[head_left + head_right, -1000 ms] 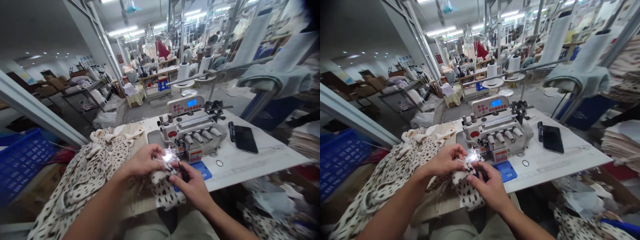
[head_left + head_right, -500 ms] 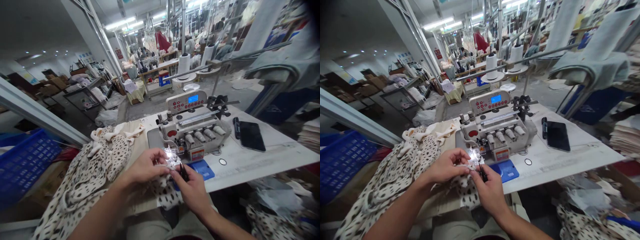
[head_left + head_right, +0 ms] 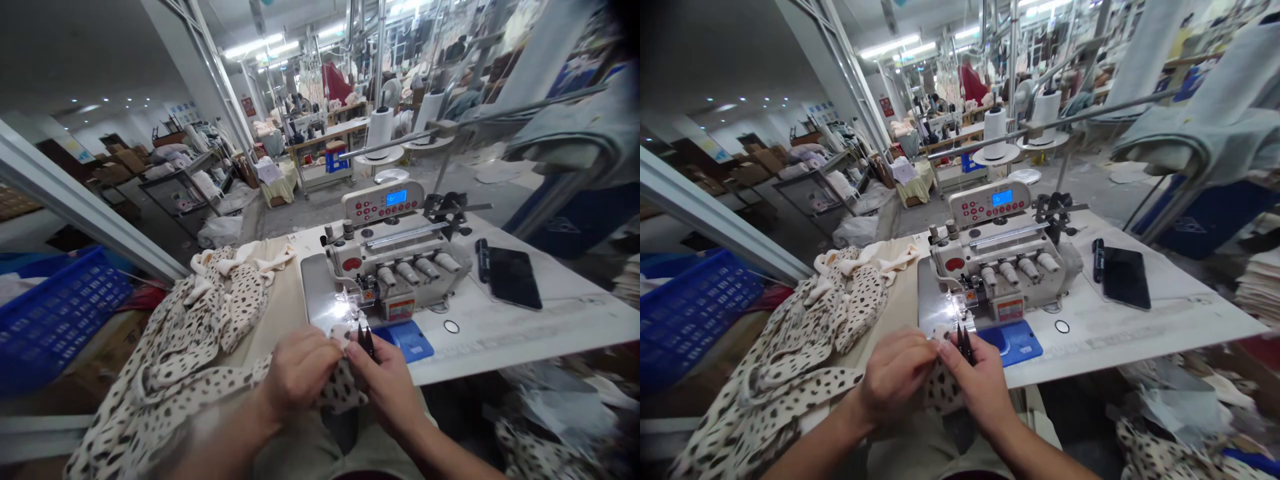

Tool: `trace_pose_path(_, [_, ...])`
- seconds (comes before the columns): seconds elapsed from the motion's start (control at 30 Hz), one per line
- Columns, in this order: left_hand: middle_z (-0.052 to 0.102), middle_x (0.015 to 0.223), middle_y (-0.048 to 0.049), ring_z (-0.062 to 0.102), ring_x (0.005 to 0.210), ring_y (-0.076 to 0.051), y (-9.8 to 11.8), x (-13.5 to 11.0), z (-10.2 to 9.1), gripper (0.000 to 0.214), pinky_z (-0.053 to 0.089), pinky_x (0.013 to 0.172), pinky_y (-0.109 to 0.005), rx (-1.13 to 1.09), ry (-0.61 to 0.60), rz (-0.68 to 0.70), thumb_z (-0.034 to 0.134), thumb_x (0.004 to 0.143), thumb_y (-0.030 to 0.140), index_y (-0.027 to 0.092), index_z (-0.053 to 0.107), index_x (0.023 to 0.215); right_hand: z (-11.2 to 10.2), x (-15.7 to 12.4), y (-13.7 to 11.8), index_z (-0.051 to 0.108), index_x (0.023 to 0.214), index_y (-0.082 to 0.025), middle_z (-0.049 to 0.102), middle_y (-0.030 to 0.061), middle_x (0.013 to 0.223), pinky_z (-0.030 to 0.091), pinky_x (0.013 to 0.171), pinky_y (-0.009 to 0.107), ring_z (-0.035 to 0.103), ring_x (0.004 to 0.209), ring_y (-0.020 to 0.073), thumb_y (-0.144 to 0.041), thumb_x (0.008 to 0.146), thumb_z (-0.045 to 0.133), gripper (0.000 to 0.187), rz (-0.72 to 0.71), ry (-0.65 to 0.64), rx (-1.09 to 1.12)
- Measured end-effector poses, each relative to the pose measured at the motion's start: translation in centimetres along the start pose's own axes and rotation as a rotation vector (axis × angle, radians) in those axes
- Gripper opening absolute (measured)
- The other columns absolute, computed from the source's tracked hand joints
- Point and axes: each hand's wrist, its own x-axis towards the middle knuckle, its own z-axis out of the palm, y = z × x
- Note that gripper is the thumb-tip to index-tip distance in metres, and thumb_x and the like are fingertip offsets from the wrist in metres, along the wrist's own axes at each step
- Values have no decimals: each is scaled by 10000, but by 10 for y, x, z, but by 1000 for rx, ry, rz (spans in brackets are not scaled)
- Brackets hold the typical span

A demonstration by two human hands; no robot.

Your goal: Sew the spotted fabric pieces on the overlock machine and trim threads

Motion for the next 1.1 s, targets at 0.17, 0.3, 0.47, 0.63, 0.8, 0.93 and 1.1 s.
trace_pose_path(0.17, [720, 1007, -94, 667, 968, -227, 10, -8, 3, 322, 523, 886, -379, -145, 21, -19, 629, 822, 76, 210, 612, 1114, -5, 3, -12, 727, 815, -155, 716, 45, 791, 501, 696, 288, 624, 746, 209, -428, 856, 699, 277, 12, -74, -63])
trace_pose_path(0.3, [660, 1152, -123, 631, 1067, -244, 1, -1, -6, 386, 510, 928, -377, -326, -31, -187, 699, 828, 226, 192, 571, 1191, -12, -1, -26, 744, 876, -172, 737, 32, 833, 509, 729, 281, 657, 795, 219, -364, 867, 675, 204, -79, -181, -179])
trace_pose_path(0.47, [672, 919, -58, 630, 817, -166, -15, -2, -8, 225, 502, 753, -273, -466, -101, -394, 733, 839, 328, 177, 631, 972, -8, -6, -27, 739, 863, -183, 722, 22, 764, 490, 617, 252, 622, 660, 175, -367, 843, 697, 190, -111, -99, -245])
trace_pose_path(0.63, [686, 888, -49, 621, 812, -162, -13, 0, -10, 164, 480, 765, -268, -463, -193, -467, 743, 817, 300, 166, 669, 876, -5, -7, -11, 648, 818, -192, 623, -18, 656, 453, 526, 223, 532, 550, 130, -405, 813, 744, 233, -95, 66, -221])
trace_pose_path(0.8, [681, 809, -44, 595, 740, -147, -11, 1, -6, 289, 463, 675, -242, -553, -158, -703, 753, 809, 430, 147, 708, 847, -8, -6, -7, 642, 832, -190, 625, -9, 692, 463, 564, 228, 542, 599, 138, -397, 844, 720, 221, -135, 9, -245])
trace_pose_path(0.93, [657, 774, -48, 564, 694, -128, -10, -2, -2, 336, 448, 639, -235, -683, -49, -770, 773, 791, 460, 134, 696, 774, -10, -6, -10, 644, 871, -184, 594, -16, 695, 448, 576, 240, 523, 609, 139, -429, 842, 718, 258, -77, -62, -209])
trace_pose_path(1.1, [662, 783, -48, 579, 725, -129, -11, -4, -2, 283, 459, 674, -237, -708, -6, -704, 788, 794, 394, 135, 688, 742, -10, -3, -9, 639, 880, -178, 560, -28, 676, 411, 570, 245, 490, 601, 136, -416, 839, 723, 255, -15, -154, -197])
